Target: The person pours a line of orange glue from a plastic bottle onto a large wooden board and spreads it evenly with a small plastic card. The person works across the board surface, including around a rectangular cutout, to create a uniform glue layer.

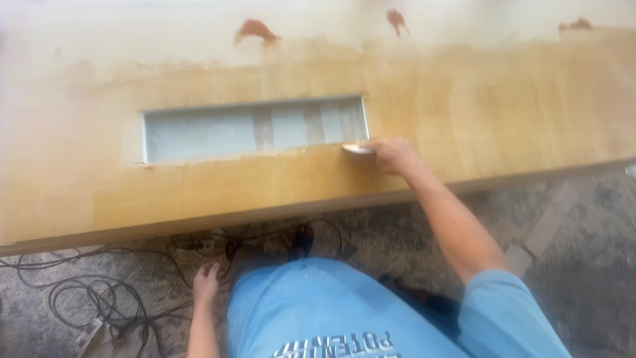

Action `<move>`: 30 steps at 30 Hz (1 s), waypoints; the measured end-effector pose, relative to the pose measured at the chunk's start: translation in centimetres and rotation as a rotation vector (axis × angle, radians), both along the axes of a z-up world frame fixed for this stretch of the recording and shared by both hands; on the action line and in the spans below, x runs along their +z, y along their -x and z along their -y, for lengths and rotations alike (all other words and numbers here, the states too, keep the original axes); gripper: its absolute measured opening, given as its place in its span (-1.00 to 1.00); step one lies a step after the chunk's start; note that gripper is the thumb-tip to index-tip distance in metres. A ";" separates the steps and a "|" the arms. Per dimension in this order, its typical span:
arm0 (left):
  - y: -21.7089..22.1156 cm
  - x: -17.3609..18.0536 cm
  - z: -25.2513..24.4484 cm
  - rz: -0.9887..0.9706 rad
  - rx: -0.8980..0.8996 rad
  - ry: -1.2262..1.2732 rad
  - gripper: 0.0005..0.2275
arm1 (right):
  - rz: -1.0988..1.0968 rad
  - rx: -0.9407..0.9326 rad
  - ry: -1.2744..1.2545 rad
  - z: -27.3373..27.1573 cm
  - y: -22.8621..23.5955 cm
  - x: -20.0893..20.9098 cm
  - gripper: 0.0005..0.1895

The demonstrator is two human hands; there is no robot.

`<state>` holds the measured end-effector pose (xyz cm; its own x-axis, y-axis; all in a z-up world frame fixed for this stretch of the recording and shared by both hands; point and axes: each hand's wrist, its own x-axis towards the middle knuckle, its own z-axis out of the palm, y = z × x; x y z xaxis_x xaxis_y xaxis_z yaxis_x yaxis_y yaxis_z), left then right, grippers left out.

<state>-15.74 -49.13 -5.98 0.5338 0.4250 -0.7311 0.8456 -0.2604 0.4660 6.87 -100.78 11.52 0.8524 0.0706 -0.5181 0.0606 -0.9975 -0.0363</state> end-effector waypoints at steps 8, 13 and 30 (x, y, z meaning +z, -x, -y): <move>-1.4 -2.2 -0.5 0.053 -0.036 0.029 -0.60 | -0.357 0.067 0.045 -3.8 8.1 5.3 -0.51; -3.0 -0.3 0.6 -0.030 -0.030 0.036 -0.52 | -0.430 -0.338 -0.111 -0.8 10.8 4.9 -0.56; -2.4 5.5 2.4 -0.072 0.145 0.085 -0.51 | 0.203 -0.508 0.055 21.5 -1.9 -13.6 -0.70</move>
<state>-13.37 -51.49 -0.49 0.4165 0.4288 -0.8017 0.9034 -0.0959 0.4180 8.75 -122.31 -2.08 0.8553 -0.3986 -0.3309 -0.4291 -0.9030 -0.0213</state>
